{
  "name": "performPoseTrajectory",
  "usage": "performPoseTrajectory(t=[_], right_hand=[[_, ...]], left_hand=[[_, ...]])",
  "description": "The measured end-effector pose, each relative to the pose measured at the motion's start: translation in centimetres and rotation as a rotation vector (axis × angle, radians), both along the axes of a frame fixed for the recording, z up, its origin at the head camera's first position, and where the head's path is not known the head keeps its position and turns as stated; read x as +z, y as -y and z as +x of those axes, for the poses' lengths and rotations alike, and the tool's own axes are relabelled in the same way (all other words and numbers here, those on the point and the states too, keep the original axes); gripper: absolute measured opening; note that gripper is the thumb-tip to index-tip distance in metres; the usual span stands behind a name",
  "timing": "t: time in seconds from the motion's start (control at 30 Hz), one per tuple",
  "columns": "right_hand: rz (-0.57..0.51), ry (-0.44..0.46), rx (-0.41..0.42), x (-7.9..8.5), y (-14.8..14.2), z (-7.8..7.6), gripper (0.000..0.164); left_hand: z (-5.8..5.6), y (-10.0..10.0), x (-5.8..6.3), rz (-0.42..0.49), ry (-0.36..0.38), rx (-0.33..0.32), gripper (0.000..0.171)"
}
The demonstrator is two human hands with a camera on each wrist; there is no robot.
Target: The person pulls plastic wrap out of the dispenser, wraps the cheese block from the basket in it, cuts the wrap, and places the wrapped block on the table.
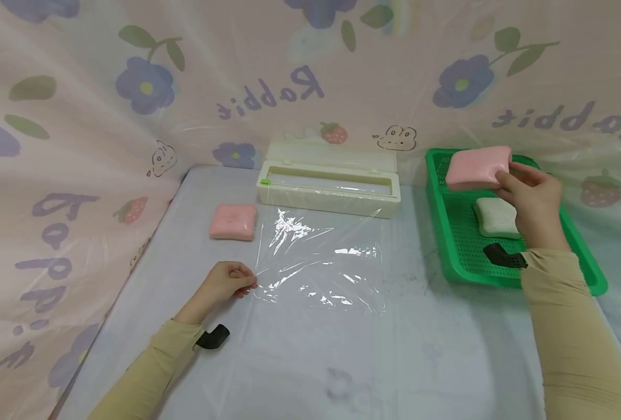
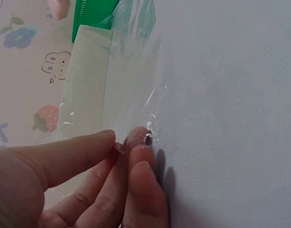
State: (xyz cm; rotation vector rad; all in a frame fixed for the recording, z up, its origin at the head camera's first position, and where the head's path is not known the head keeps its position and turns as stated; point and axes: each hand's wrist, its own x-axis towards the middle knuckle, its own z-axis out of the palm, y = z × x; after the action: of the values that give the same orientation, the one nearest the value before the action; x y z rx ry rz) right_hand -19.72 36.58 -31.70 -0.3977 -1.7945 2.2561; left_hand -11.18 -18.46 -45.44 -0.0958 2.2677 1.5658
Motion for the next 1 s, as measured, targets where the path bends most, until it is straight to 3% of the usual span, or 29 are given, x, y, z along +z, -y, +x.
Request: performPoseTrajectory(t=[0.13, 0.27, 0.47, 0.6, 0.7, 1.0], right_hand=[[-0.145, -0.093, -0.001, 1.3, 1.5, 1.0, 0.041], [-0.240, -0.158, 0.066, 1.7, 4.2, 2.2, 0.038], [-0.141, -0.184, 0.145, 0.8, 8.7, 3.8, 0.041], [-0.029, -0.152, 0.189, -0.5, 11.3, 4.8, 0.046], [-0.006, -0.133, 0.228, -1.7, 13.1, 5.4, 0.048], [-0.115, -0.016, 0.358, -6.9, 17.9, 6.9, 0.045]], left_hand=[[-0.1, 0.0, 0.1, 0.007, 0.003, -0.002, 0.009], [-0.1, 0.0, 0.2, 0.006, 0.016, 0.000, 0.010], [0.0, 0.0, 0.3, 0.035, 0.009, -0.022, 0.011], [0.1, -0.1, 0.3, 0.041, 0.007, -0.030, 0.012], [0.1, -0.2, 0.3, 0.042, 0.010, -0.023, 0.011], [0.0, -0.2, 0.5, 0.029, -0.001, -0.018, 0.012]])
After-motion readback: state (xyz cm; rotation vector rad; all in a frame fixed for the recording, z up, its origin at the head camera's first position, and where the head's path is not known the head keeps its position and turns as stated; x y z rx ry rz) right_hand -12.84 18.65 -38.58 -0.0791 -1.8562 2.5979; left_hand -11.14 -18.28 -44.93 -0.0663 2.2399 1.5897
